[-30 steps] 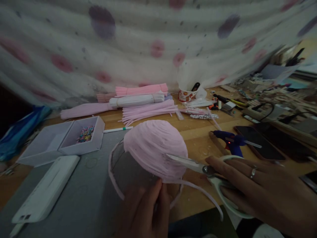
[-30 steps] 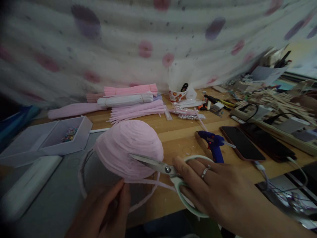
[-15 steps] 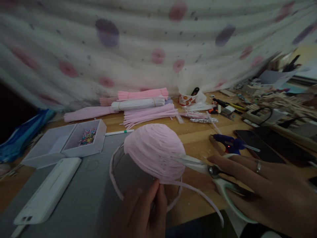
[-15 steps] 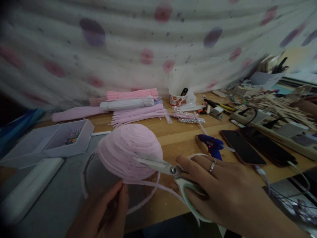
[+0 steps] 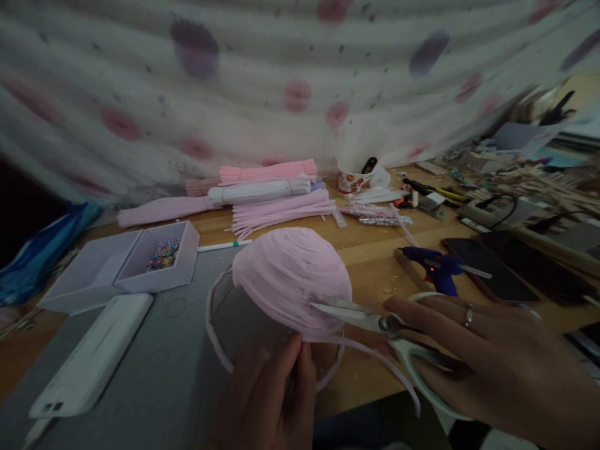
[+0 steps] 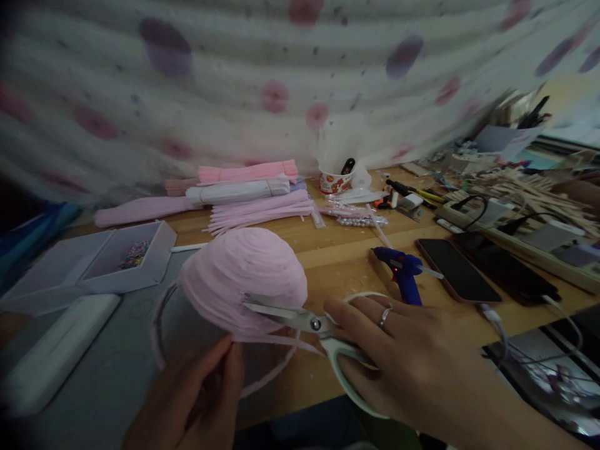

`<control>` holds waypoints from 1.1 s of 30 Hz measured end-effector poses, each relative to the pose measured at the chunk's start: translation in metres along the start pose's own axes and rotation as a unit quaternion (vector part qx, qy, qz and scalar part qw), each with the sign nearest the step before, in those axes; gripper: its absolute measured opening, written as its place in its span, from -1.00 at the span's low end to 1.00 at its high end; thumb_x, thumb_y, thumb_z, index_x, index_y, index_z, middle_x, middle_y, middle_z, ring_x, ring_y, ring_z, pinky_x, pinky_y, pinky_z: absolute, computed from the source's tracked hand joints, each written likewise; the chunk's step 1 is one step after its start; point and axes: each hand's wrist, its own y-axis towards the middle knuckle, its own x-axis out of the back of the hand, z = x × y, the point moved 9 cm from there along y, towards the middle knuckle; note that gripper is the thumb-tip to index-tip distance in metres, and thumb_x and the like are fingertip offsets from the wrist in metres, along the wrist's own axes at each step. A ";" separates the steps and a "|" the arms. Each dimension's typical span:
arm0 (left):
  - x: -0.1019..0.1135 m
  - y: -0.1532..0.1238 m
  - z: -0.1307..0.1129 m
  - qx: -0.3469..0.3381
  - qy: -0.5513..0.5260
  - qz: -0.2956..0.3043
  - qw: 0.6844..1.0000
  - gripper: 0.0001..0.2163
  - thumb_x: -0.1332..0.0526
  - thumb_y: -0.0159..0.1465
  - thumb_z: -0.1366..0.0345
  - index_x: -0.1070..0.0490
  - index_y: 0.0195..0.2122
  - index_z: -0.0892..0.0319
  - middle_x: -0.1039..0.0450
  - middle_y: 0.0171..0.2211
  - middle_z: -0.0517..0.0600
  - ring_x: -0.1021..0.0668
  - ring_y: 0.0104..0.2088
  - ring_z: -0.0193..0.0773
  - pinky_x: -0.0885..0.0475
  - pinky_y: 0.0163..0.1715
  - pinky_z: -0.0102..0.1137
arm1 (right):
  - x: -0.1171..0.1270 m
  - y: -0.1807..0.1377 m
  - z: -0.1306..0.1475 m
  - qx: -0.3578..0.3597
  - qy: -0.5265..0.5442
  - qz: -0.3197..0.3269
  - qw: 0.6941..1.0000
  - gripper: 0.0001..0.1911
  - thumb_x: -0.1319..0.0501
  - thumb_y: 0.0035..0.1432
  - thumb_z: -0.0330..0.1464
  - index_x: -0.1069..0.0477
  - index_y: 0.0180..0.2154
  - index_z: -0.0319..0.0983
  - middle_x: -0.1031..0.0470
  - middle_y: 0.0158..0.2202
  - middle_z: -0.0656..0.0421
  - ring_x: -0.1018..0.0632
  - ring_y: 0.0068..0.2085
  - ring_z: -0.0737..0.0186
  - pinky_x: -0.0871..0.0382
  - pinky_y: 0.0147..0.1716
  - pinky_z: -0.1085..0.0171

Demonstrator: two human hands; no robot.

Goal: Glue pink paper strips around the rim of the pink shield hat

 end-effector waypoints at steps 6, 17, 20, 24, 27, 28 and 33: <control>-0.002 0.000 -0.002 -0.008 0.007 0.011 1.000 -0.96 -0.29 0.28 0.35 -0.53 -0.30 0.08 -0.52 -0.57 -0.13 -0.52 -0.55 -0.38 -0.43 -0.43 -0.50 | -0.003 -0.001 0.000 0.002 0.000 0.023 1.000 -0.78 0.01 0.30 -0.38 -0.32 -0.07 -0.20 -0.63 -0.38 0.15 -0.60 -0.52 0.21 -0.39 -0.63 0.26; -0.003 0.001 -0.001 -0.003 -0.016 0.025 1.000 -0.95 -0.29 0.26 0.39 -0.53 -0.30 0.11 -0.50 -0.57 -0.13 -0.53 -0.54 -0.39 -0.43 -0.42 -0.51 | -0.004 0.001 0.003 0.002 0.035 0.045 0.998 -0.73 0.03 0.25 -0.43 -0.31 -0.06 -0.17 -0.62 -0.39 0.19 -0.59 -0.56 0.25 -0.34 -0.66 0.26; -0.002 0.000 0.001 0.006 -0.023 0.020 1.000 -0.94 -0.31 0.25 0.40 -0.54 -0.29 0.11 -0.50 -0.56 -0.13 -0.53 -0.52 -0.38 -0.44 -0.40 -0.50 | -0.001 -0.002 0.000 -0.003 0.026 0.027 0.999 -0.76 0.02 0.27 -0.42 -0.31 -0.08 -0.18 -0.63 -0.37 0.16 -0.62 -0.52 0.24 -0.37 -0.64 0.28; -0.001 0.001 0.000 0.005 -0.022 0.019 1.000 -0.94 -0.33 0.23 0.40 -0.54 -0.30 0.10 -0.50 -0.57 -0.16 -0.52 -0.55 -0.40 -0.42 -0.44 -0.51 | -0.002 -0.004 -0.002 -0.004 0.002 0.027 1.000 -0.77 -0.01 0.30 -0.37 -0.33 -0.05 -0.21 -0.63 -0.36 0.15 -0.63 -0.51 0.21 -0.40 -0.64 0.27; -0.001 0.003 0.001 0.003 -0.022 0.025 0.999 -0.93 -0.31 0.24 0.42 -0.53 -0.29 0.11 -0.49 -0.58 -0.16 -0.53 -0.54 -0.41 -0.44 -0.43 -0.52 | -0.003 -0.005 -0.004 -0.003 0.004 0.026 1.000 -0.77 -0.01 0.30 -0.37 -0.34 -0.07 -0.20 -0.64 -0.37 0.15 -0.63 -0.50 0.20 -0.42 -0.62 0.27; -0.001 0.004 0.003 0.007 -0.025 0.024 0.999 -0.93 -0.30 0.25 0.42 -0.53 -0.29 0.11 -0.49 -0.58 -0.16 -0.53 -0.54 -0.42 -0.44 -0.44 -0.53 | -0.002 -0.007 -0.006 -0.010 0.001 0.021 1.000 -0.77 0.00 0.29 -0.37 -0.34 -0.07 -0.20 -0.64 -0.36 0.14 -0.63 -0.50 0.20 -0.43 -0.61 0.28; 0.005 0.007 0.019 0.028 -0.023 -0.019 0.999 -0.93 -0.33 0.21 0.43 -0.54 -0.33 0.11 -0.53 -0.56 -0.17 -0.50 -0.60 -0.48 -0.41 -0.56 -0.59 | -0.003 -0.020 -0.019 -0.055 -0.030 0.006 0.998 -0.74 0.00 0.27 -0.38 -0.34 -0.04 -0.17 -0.64 -0.39 0.15 -0.59 -0.57 0.21 -0.43 -0.60 0.30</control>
